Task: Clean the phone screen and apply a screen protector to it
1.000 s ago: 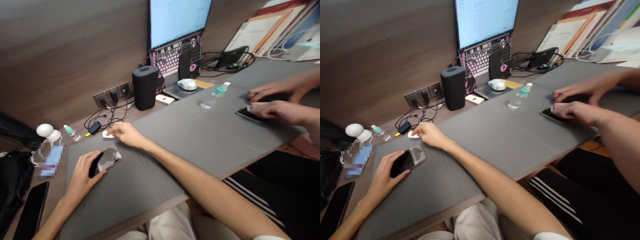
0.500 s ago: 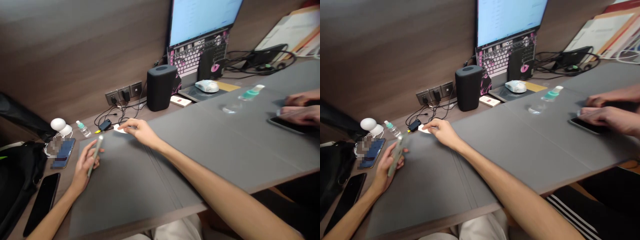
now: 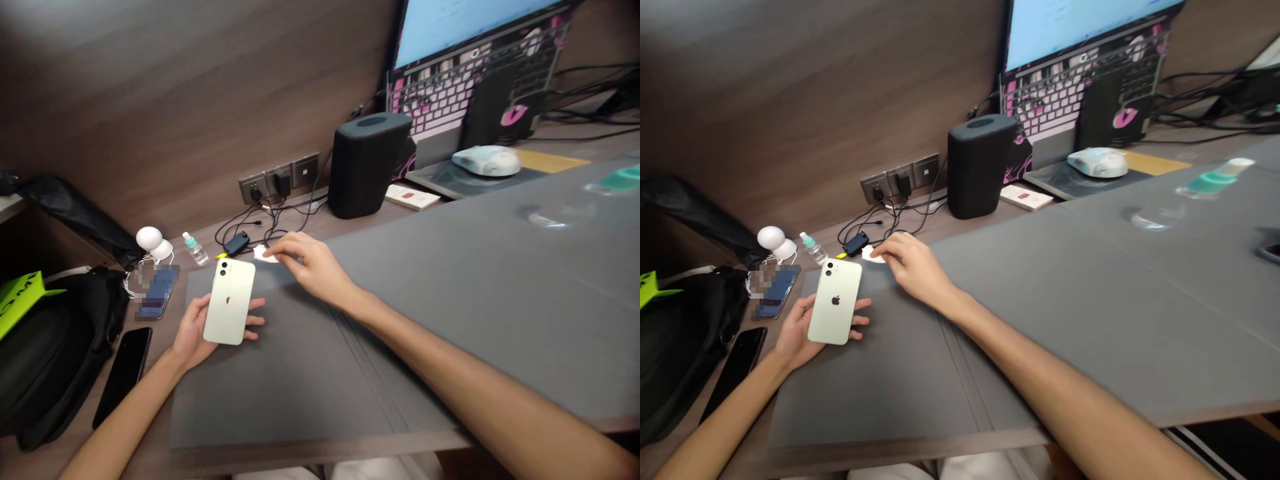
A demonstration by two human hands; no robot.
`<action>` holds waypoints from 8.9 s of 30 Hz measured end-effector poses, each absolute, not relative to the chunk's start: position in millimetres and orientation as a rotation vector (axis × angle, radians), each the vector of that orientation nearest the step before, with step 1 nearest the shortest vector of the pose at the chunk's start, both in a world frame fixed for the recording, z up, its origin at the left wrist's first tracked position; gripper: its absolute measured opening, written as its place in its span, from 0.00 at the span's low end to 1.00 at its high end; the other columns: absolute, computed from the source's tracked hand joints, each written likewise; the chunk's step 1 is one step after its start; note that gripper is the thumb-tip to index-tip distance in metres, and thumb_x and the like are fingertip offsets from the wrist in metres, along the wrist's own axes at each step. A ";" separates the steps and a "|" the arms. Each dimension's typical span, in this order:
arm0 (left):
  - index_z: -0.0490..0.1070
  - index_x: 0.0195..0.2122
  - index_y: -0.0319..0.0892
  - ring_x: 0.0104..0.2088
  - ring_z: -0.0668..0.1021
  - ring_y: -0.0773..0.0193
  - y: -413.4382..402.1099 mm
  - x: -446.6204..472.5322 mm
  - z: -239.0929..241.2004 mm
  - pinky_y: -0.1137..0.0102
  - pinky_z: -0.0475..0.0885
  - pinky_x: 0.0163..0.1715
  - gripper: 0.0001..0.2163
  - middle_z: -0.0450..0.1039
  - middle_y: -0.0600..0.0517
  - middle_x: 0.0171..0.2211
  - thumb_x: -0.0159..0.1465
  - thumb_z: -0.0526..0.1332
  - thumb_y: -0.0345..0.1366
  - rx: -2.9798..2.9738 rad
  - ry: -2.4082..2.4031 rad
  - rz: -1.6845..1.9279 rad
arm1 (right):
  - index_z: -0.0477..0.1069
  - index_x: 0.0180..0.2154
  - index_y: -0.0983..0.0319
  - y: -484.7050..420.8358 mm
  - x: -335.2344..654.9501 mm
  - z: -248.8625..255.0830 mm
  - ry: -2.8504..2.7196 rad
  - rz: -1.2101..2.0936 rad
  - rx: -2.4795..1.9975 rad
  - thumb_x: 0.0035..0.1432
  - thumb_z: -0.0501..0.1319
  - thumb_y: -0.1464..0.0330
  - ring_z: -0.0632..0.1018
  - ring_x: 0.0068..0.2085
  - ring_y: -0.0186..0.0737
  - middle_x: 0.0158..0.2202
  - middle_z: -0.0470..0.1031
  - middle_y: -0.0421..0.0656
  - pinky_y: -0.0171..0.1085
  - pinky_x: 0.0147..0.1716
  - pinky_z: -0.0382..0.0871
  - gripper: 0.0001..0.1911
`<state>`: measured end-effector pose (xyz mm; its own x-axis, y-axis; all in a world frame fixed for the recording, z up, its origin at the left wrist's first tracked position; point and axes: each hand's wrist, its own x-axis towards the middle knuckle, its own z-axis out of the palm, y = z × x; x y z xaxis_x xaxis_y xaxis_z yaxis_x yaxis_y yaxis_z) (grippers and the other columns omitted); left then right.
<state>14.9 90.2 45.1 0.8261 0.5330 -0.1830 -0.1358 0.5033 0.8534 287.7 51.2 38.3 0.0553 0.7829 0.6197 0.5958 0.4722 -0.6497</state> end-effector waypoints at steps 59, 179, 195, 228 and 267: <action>0.74 0.50 0.40 0.31 0.82 0.55 100.5 11.4 -15.2 0.65 0.74 0.33 0.47 0.80 0.43 0.34 0.59 0.38 0.78 1.296 0.472 0.346 | 0.67 0.65 0.66 22.1 225.0 27.7 -2.119 -0.745 -1.163 0.67 0.56 0.80 0.76 0.39 0.45 0.45 0.78 0.52 0.44 0.34 0.71 0.26; 0.74 0.50 0.37 0.32 0.80 0.58 68.4 18.1 22.4 0.67 0.73 0.36 0.34 0.80 0.44 0.33 0.73 0.45 0.64 1.392 0.646 0.484 | 0.66 0.65 0.68 12.4 227.8 35.3 -1.978 -0.729 -1.154 0.65 0.53 0.82 0.73 0.37 0.43 0.43 0.79 0.49 0.41 0.32 0.70 0.28; 0.51 0.73 0.54 0.62 0.77 0.40 73.3 18.6 42.5 0.39 0.67 0.62 0.23 0.68 0.39 0.68 0.78 0.49 0.46 0.872 0.434 0.577 | 0.71 0.61 0.64 26.1 247.0 26.9 -1.779 -0.487 -1.237 0.66 0.54 0.82 0.72 0.39 0.45 0.42 0.76 0.49 0.41 0.36 0.72 0.25; 0.72 0.64 0.47 0.66 0.73 0.36 76.6 15.9 33.4 0.52 0.75 0.57 0.27 0.59 0.42 0.73 0.63 0.70 0.28 1.026 0.558 0.479 | 0.70 0.51 0.60 26.8 244.0 30.6 -1.693 0.065 -1.517 0.63 0.54 0.73 0.76 0.31 0.40 0.38 0.78 0.43 0.38 0.32 0.64 0.15; 0.78 0.57 0.42 0.57 0.81 0.39 77.0 10.7 30.8 0.51 0.75 0.56 0.21 0.80 0.37 0.56 0.63 0.72 0.30 1.112 0.526 0.429 | 0.79 0.34 0.61 15.5 242.2 54.0 -1.303 0.815 -1.183 0.63 0.63 0.55 0.65 0.28 0.35 0.24 0.66 0.37 0.35 0.29 0.59 0.16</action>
<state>10.7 77.0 30.8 0.8002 0.5712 -0.1829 -0.0640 0.3845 0.9209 242.2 15.5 54.0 0.1459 0.9494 0.2780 0.1656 0.2537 -0.9530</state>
